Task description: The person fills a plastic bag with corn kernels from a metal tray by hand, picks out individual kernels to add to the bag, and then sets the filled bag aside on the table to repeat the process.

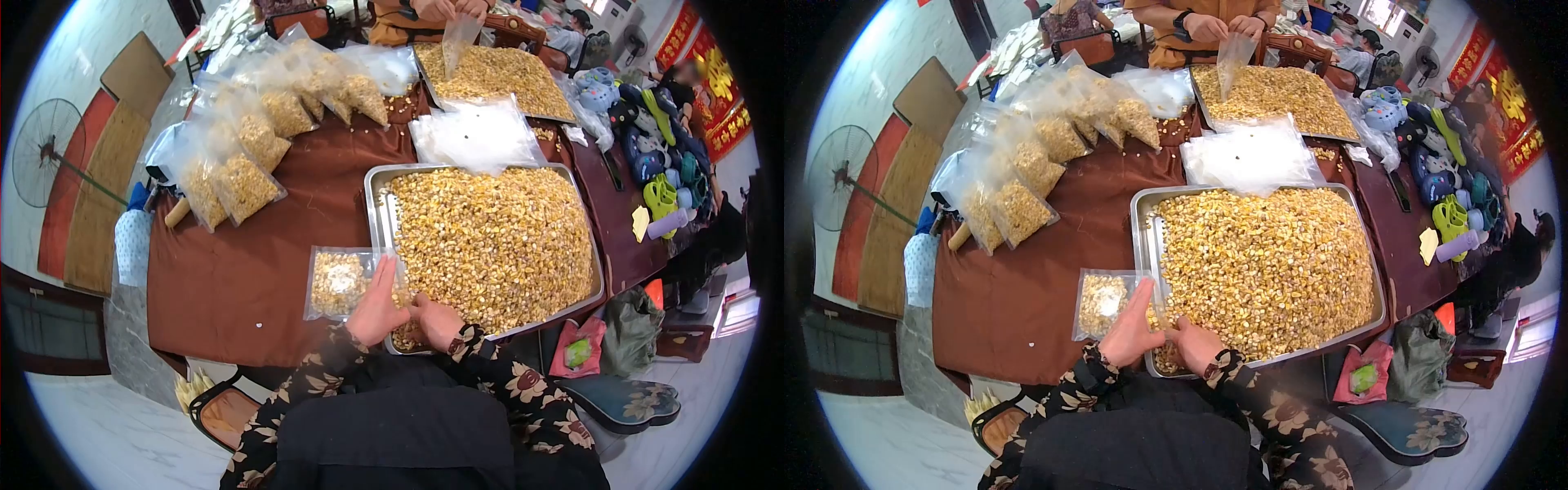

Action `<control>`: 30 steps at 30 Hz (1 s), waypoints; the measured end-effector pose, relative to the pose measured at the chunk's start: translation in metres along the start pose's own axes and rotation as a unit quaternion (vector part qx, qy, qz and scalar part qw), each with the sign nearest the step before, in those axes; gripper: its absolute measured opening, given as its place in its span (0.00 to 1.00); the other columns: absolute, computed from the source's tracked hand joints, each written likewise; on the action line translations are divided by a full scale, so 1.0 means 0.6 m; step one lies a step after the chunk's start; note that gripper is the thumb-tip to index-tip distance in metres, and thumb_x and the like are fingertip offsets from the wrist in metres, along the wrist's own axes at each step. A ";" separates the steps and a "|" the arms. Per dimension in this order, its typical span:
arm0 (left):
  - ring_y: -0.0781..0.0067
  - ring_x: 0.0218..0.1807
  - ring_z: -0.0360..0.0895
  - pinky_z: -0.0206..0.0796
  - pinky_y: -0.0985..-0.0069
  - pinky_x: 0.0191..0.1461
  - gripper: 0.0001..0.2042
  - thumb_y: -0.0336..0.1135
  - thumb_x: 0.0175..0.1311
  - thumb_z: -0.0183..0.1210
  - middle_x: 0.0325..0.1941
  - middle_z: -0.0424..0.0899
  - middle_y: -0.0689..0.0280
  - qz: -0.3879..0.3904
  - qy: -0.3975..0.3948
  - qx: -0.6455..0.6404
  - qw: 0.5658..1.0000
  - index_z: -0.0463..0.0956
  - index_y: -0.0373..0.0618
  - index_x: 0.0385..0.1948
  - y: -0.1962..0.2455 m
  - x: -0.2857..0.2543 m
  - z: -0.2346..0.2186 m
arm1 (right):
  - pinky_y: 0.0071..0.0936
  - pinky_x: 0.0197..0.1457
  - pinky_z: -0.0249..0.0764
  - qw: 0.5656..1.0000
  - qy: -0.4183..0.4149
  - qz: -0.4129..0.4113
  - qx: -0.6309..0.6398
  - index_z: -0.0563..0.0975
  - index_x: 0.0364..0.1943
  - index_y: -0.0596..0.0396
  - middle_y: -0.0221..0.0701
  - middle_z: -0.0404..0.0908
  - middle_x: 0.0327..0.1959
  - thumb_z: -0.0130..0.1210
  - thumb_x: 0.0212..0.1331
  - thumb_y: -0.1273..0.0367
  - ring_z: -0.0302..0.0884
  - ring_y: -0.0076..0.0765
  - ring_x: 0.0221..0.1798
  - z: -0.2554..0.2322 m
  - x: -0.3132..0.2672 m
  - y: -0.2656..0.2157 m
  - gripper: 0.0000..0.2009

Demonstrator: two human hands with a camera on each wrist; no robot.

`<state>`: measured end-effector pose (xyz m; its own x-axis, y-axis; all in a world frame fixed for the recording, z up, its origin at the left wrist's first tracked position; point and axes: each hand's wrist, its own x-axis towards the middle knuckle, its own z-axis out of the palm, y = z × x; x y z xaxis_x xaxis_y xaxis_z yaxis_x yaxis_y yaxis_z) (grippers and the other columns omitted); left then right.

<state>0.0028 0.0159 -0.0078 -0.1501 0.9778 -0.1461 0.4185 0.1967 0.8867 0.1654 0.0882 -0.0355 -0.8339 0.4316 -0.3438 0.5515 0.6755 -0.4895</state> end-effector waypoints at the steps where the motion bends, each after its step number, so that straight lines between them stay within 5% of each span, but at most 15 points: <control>1: 0.50 0.73 0.42 0.41 0.69 0.73 0.43 0.32 0.47 0.60 0.70 0.46 0.40 0.001 0.000 0.001 1.000 0.44 0.29 0.65 0.001 0.001 0.000 | 0.42 0.40 0.73 1.000 0.007 0.015 0.011 0.74 0.42 0.52 0.39 0.72 0.41 0.61 0.46 0.67 0.74 0.50 0.40 0.007 0.002 0.004 0.17; 4: 0.50 0.73 0.42 0.41 0.69 0.73 0.43 0.32 0.47 0.60 0.70 0.46 0.41 -0.004 0.002 0.002 1.000 0.44 0.29 0.65 -0.003 0.000 0.003 | 0.39 0.38 0.72 0.992 0.095 -0.020 0.075 0.76 0.38 0.54 0.39 0.75 0.34 0.57 0.47 0.70 0.75 0.50 0.36 0.020 0.016 0.044 0.12; 5: 0.47 0.70 0.49 0.49 0.67 0.69 0.43 0.31 0.46 0.60 0.70 0.45 0.42 0.014 0.012 0.030 0.999 0.44 0.31 0.66 -0.009 -0.001 0.006 | 0.39 0.38 0.72 0.993 0.094 -0.021 0.074 0.76 0.38 0.54 0.39 0.75 0.34 0.57 0.47 0.70 0.75 0.50 0.36 0.022 0.016 0.055 0.12; 6: 0.44 0.67 0.55 0.57 0.65 0.64 0.43 0.30 0.46 0.60 0.71 0.44 0.43 0.031 0.022 0.058 0.998 0.43 0.33 0.66 -0.013 0.000 0.008 | 0.38 0.39 0.72 0.985 0.103 0.006 0.135 0.76 0.35 0.56 0.40 0.76 0.32 0.56 0.46 0.70 0.75 0.50 0.36 -0.006 0.013 0.045 0.11; 9: 0.44 0.67 0.55 0.56 0.65 0.65 0.44 0.29 0.45 0.59 0.71 0.44 0.42 0.050 0.030 0.070 0.996 0.43 0.33 0.66 -0.015 0.001 0.014 | 0.34 0.40 0.71 0.962 0.135 0.036 0.233 0.77 0.31 0.58 0.39 0.79 0.29 0.55 0.46 0.69 0.76 0.44 0.35 -0.060 0.004 0.018 0.09; 12: 0.43 0.68 0.55 0.56 0.65 0.65 0.44 0.29 0.45 0.59 0.70 0.44 0.41 0.029 0.011 0.044 0.999 0.43 0.33 0.66 -0.011 0.002 0.011 | 0.29 0.35 0.72 0.939 0.084 0.059 0.327 0.78 0.36 0.58 0.33 0.80 0.28 0.56 0.51 0.67 0.76 0.29 0.30 -0.097 0.008 -0.012 0.11; 18: 0.43 0.67 0.55 0.56 0.66 0.65 0.44 0.29 0.45 0.59 0.70 0.45 0.42 0.029 0.022 0.044 0.998 0.43 0.33 0.66 -0.017 0.006 0.015 | 0.21 0.22 0.71 0.876 0.074 0.064 0.472 0.76 0.47 0.60 0.37 0.81 0.34 0.50 0.60 0.70 0.77 0.21 0.24 -0.102 0.022 -0.053 0.13; 22: 0.50 0.73 0.43 0.41 0.69 0.73 0.44 0.29 0.45 0.61 0.70 0.46 0.41 0.006 0.002 -0.009 1.000 0.43 0.30 0.65 -0.010 0.004 0.009 | 0.23 0.24 0.73 0.886 0.093 0.087 0.446 0.76 0.48 0.59 0.38 0.81 0.38 0.50 0.60 0.72 0.79 0.23 0.25 -0.121 0.015 -0.046 0.13; 24: 0.43 0.67 0.56 0.57 0.66 0.65 0.44 0.29 0.45 0.59 0.70 0.44 0.40 0.045 0.018 0.036 0.998 0.43 0.33 0.66 -0.017 0.005 0.011 | 0.25 0.28 0.74 0.928 0.128 0.099 0.336 0.75 0.49 0.57 0.34 0.80 0.34 0.50 0.61 0.69 0.79 0.27 0.29 -0.118 0.016 -0.024 0.14; 25: 0.43 0.67 0.56 0.57 0.66 0.65 0.44 0.29 0.45 0.59 0.70 0.44 0.40 0.046 0.017 0.035 0.998 0.43 0.33 0.66 -0.021 0.006 0.014 | 0.25 0.28 0.74 0.928 0.128 0.101 0.336 0.75 0.49 0.57 0.34 0.80 0.34 0.50 0.61 0.69 0.79 0.27 0.29 -0.104 0.016 -0.003 0.14; 27: 0.42 0.66 0.57 0.59 0.66 0.63 0.44 0.29 0.45 0.59 0.70 0.43 0.40 0.066 0.029 0.064 0.995 0.42 0.32 0.66 -0.027 0.008 0.016 | 0.34 0.40 0.75 0.985 0.171 0.010 0.024 0.77 0.47 0.55 0.37 0.79 0.37 0.55 0.55 0.67 0.78 0.40 0.41 -0.075 0.010 0.028 0.15; 28: 0.42 0.66 0.57 0.59 0.66 0.63 0.44 0.29 0.45 0.59 0.70 0.43 0.40 0.066 0.029 0.064 0.995 0.42 0.32 0.66 -0.027 0.008 0.015 | 0.38 0.49 0.72 0.993 0.104 0.049 0.027 0.76 0.48 0.53 0.38 0.76 0.43 0.58 0.50 0.65 0.74 0.48 0.48 -0.071 0.002 0.032 0.19; 30: 0.41 0.65 0.58 0.60 0.66 0.61 0.44 0.29 0.46 0.59 0.70 0.43 0.40 0.057 0.021 0.048 0.997 0.41 0.32 0.66 -0.025 0.006 0.014 | 0.38 0.48 0.72 0.996 0.074 0.054 -0.007 0.74 0.49 0.52 0.38 0.74 0.46 0.59 0.49 0.64 0.74 0.47 0.47 -0.065 -0.015 0.023 0.21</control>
<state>0.0036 0.0171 -0.0251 -0.1325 0.9908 -0.0266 0.5187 0.0921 0.8500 0.1795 0.1169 -0.0077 -0.7641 0.5855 -0.2708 0.6389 0.6284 -0.4438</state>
